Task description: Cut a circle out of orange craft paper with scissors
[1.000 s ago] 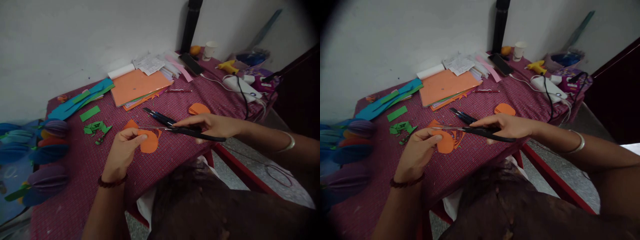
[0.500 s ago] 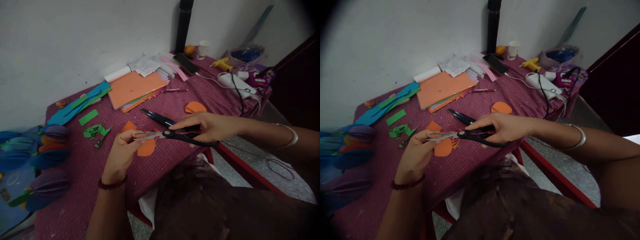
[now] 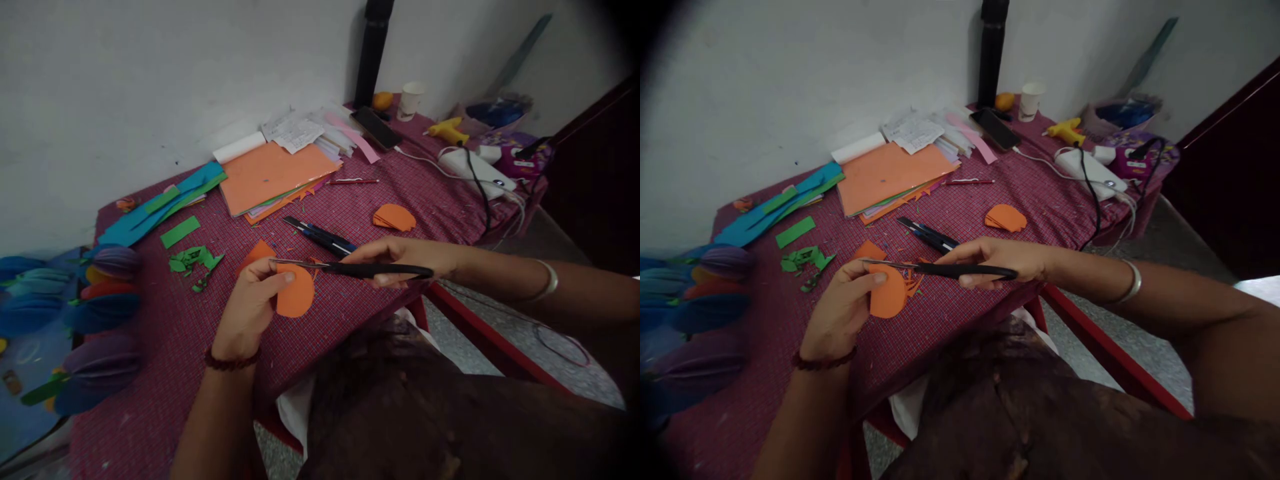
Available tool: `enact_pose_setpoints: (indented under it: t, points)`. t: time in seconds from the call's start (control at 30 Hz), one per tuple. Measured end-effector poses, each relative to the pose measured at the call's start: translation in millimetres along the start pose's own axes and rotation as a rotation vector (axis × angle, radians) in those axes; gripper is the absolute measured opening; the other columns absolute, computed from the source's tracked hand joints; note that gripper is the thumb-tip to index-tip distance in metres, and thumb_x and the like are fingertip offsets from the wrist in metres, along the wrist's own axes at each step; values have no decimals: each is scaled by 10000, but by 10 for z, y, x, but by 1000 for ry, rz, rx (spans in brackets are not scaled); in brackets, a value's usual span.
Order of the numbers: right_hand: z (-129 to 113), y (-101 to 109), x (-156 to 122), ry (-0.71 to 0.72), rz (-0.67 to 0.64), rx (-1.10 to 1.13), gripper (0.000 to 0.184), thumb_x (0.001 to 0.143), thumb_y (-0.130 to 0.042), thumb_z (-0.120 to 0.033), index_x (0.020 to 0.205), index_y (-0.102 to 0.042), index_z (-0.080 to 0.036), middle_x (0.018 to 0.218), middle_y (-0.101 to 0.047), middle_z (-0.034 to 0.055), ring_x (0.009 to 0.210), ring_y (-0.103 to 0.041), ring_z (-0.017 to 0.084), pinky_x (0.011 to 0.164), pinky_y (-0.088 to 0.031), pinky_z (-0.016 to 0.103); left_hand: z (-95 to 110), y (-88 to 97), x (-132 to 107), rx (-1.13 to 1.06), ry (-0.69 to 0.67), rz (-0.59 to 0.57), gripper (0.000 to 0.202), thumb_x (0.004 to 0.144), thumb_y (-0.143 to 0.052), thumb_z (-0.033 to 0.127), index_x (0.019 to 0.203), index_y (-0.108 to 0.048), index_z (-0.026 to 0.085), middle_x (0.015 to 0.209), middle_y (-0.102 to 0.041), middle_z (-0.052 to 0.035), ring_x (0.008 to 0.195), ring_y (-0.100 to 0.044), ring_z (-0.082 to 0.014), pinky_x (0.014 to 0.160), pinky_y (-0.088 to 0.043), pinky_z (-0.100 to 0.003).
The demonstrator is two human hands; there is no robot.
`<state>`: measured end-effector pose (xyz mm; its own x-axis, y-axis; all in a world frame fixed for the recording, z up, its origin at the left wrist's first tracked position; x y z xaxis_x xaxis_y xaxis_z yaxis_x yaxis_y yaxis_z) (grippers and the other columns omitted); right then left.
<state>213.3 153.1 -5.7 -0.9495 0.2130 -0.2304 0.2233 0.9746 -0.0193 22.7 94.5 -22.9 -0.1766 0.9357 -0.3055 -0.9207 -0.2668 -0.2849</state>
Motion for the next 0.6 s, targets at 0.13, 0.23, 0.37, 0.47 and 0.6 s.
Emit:
enact_pose_setpoints:
  t: [0.13, 0.23, 0.37, 0.47, 0.6]
  points:
    - [15, 23, 23, -17, -57, -18, 697, 862, -680, -454, 1448, -452, -154, 745, -507, -20, 583, -442, 53, 493, -376, 150, -40, -7, 17, -17, 49, -5, 207, 532, -848, 206, 668, -705, 147, 632, -704, -15, 510, -633, -125, 513, -516, -219]
    - [12, 91, 22, -14, -72, -33, 709, 853, -680, -483, 1440, -467, -149, 803, -540, 5, 609, -451, 60, 491, -377, 153, -56, -24, 32, 0, 71, -27, 231, 504, -860, 211, 660, -705, 141, 596, -688, -12, 488, -624, -128, 491, -510, -220]
    - [13, 146, -1, -10, -82, -65, 668, 867, -672, -456, 1433, -486, -155, 758, -532, -7, 589, -440, 58, 488, -368, 153, -66, -33, 31, -5, 93, -29, 241, 485, -865, 212, 651, -707, 140, 588, -684, -12, 473, -609, -122, 480, -498, -221]
    - [-12, 161, -6, -12, -69, -111, 626, 868, -679, -421, 1415, -517, -161, 763, -564, -6, 586, -449, 55, 513, -383, 155, -70, -40, 25, -10, 110, -20, 243, 473, -866, 207, 638, -701, 138, 584, -682, -14, 479, -605, -120, 479, -486, -217]
    - [-70, 188, 12, -20, -9, -154, 591, 840, -708, -424, 1347, -594, -145, 829, -623, 21, 673, -530, 77, 583, -429, 167, -72, -37, 24, -22, 124, 4, 266, 443, -878, 196, 611, -682, 132, 575, -678, -8, 470, -593, -106, 474, -473, -203]
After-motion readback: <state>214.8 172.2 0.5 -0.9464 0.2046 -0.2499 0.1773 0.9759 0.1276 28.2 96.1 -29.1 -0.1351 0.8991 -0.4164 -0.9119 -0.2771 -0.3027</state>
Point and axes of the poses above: each hand's wrist, its own x-axis towards the middle knuckle, its own y-axis out of the back of the hand, z = x × y, the point moved 9 cm from there along x, towards the middle knuckle
